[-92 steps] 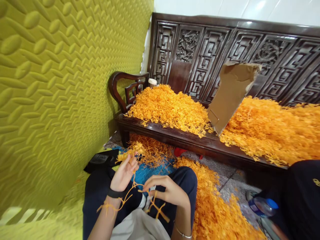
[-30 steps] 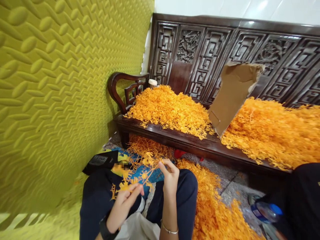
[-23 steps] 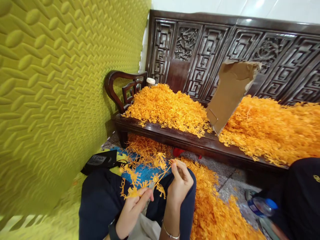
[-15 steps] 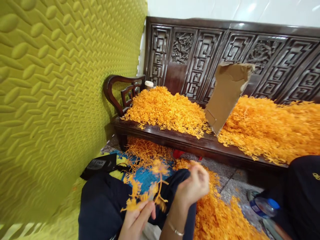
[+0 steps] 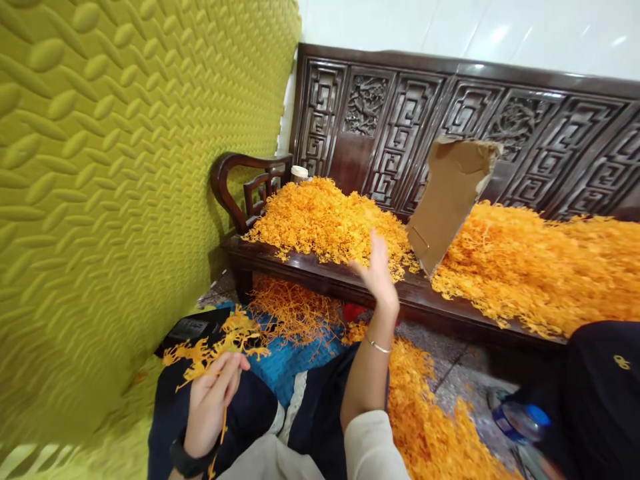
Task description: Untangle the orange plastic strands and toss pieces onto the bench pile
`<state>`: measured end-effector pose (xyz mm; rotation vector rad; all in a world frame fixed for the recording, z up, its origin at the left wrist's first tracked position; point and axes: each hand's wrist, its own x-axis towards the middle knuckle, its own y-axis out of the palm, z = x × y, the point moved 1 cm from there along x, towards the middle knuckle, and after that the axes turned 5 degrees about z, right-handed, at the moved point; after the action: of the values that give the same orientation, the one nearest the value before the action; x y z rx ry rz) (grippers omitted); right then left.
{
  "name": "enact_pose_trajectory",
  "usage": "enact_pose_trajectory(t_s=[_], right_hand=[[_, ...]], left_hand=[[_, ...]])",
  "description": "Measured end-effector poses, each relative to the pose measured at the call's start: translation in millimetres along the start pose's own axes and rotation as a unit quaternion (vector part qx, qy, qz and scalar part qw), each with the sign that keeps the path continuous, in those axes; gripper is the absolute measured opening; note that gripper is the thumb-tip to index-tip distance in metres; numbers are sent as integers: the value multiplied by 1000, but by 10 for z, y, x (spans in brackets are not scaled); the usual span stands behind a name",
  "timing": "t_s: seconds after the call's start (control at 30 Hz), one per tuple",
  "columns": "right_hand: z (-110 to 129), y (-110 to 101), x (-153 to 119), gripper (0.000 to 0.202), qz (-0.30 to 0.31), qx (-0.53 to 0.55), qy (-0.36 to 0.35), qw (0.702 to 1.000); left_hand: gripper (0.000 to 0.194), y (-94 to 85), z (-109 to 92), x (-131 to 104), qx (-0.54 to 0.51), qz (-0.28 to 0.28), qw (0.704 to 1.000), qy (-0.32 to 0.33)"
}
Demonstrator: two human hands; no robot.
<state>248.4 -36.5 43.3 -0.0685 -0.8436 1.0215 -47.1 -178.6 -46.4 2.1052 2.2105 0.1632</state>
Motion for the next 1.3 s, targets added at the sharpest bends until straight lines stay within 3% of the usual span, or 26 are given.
enact_pose_trajectory(t_s=[0.07,0.13,0.23,0.3,0.33,0.4,0.57,0.73,0.83,1.0,1.3], right_hand=[[-21,249,-186,54,154,45,52,986],[28,519,-525,56,290,121,99,944],[263,824,-1102,41,392,271,106,873],[466,916,-1406,40,413,373,102,825],[560,933,-1514,41,403,414,101,810],[706,934,-1647,42,349,459,109,810],[800,913,-1678,16,218,394,158,879],[656,819,-1638,14,44,330,145,932],[608,737,-1668,13,-32,295,137,945],[647,634,-1700,9,-130,305,150,931],[675,354,-1726,9,-286,351,197,870]], left_hand=[[39,1,-62,29,-2,-13,1000,21],[40,14,-119,47,0,-20,999,33],[44,37,-188,70,18,-21,999,36],[47,44,-212,84,32,-15,999,28],[48,46,-217,90,37,-12,999,24],[47,49,-213,96,45,-5,999,22],[46,95,-105,81,45,31,998,10],[46,248,67,2,48,86,995,-26],[48,383,114,-79,42,124,990,-46],[46,542,71,-151,50,148,987,-41],[39,842,-66,-261,62,213,975,32]])
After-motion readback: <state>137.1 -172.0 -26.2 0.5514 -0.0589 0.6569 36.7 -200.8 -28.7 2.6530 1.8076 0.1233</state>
